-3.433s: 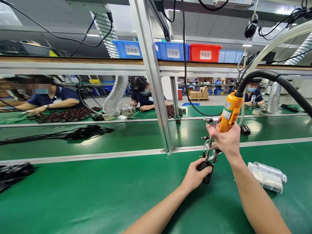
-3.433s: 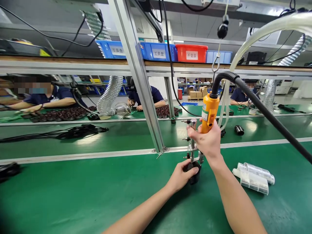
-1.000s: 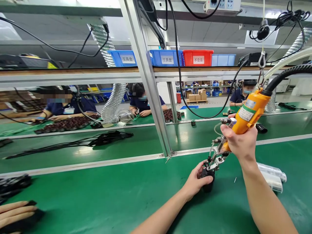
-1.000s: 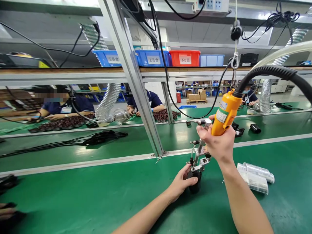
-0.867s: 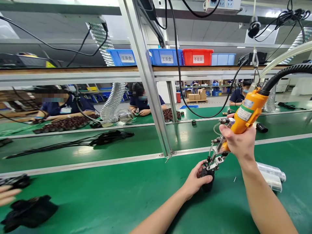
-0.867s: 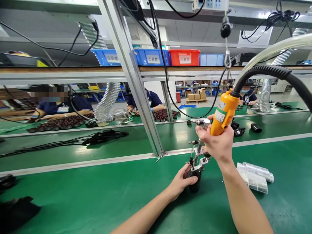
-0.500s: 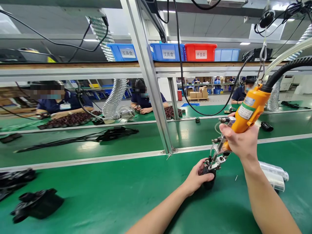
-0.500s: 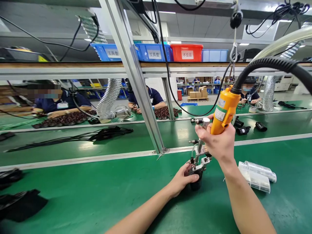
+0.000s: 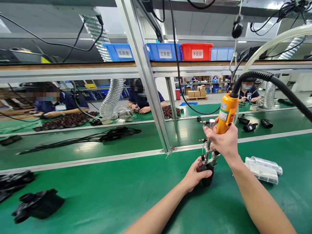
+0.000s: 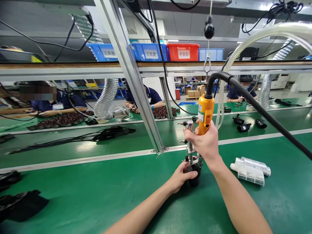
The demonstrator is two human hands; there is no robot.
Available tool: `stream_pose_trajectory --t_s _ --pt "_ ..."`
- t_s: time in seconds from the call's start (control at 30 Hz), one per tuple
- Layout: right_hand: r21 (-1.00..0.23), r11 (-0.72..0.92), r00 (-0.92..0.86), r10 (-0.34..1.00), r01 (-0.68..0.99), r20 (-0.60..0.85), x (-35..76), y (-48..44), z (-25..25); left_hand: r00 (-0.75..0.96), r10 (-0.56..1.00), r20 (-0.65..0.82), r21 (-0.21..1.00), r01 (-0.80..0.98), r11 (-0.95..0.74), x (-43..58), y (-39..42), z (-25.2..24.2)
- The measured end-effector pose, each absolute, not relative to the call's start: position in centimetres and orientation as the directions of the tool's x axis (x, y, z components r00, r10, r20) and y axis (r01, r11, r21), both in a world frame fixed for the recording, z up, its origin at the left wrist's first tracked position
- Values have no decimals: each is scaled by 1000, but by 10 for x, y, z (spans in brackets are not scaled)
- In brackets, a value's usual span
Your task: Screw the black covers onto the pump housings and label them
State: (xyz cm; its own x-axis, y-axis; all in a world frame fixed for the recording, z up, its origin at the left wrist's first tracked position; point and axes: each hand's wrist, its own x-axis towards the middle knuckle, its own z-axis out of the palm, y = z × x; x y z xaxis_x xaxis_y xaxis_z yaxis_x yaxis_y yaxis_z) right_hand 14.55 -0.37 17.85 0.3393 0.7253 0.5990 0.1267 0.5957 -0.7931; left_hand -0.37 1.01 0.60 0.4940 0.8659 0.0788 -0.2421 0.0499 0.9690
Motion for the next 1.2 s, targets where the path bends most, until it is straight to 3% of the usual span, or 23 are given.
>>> stream_pose_trajectory --t_s 0.2,0.4,0.63,0.83,1.07,1.2 --pt "-778 614 419 677 132 605 159 -11 190 354 924 143 961 -272 -45 -6 8 0" --pt "-730 646 490 573 223 657 184 -26 205 394 912 115 948 -319 18 -8 6 0" --pt "-752 635 472 615 179 632 181 -20 201 346 929 129 979 -192 -64 -5 8 0" --pt "-781 609 448 664 140 598 174 -20 200 359 925 125 981 -183 -61 -6 10 2" --pt "-737 654 470 603 173 645 179 -22 201 362 924 121 981 -184 -56 -6 10 -1" --pt "-762 621 450 636 186 627 175 -18 201 343 932 120 983 -172 -63 -5 11 -1"
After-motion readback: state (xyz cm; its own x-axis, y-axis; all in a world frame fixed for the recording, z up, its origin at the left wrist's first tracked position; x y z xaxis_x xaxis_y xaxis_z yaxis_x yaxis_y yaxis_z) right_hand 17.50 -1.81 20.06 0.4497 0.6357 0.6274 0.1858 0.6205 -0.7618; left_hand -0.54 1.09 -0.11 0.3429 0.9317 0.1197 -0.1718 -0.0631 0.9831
